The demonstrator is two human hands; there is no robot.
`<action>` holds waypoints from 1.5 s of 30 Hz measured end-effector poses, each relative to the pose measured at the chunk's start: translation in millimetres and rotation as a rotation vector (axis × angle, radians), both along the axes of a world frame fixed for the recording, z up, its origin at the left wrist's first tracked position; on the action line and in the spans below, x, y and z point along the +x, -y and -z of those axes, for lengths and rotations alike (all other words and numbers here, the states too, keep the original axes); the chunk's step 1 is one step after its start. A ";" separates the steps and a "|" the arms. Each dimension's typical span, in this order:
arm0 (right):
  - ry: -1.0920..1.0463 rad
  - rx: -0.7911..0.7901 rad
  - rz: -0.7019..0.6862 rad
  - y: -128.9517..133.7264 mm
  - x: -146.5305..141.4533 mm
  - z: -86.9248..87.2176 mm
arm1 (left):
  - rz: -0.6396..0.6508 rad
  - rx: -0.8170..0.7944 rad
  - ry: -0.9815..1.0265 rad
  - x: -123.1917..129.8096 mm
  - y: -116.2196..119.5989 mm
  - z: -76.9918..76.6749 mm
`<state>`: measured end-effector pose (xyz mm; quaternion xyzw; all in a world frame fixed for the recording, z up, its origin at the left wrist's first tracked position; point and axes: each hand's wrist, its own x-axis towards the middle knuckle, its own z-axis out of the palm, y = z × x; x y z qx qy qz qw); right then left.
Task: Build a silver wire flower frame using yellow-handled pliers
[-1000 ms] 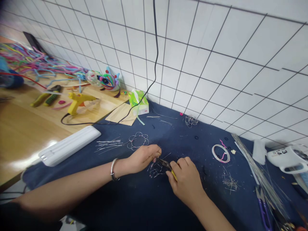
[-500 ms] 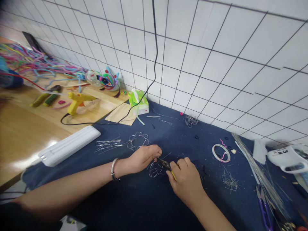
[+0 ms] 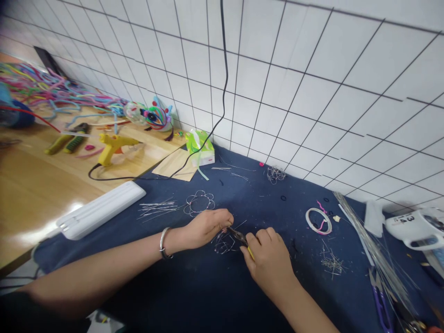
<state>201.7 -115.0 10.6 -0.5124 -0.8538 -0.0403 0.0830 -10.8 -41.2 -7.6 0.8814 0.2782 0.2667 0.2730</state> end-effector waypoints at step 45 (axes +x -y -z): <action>-0.310 -0.029 -0.084 8.9 -2.9 -7.6 | 0.004 -0.101 0.366 -0.7 8.7 5.1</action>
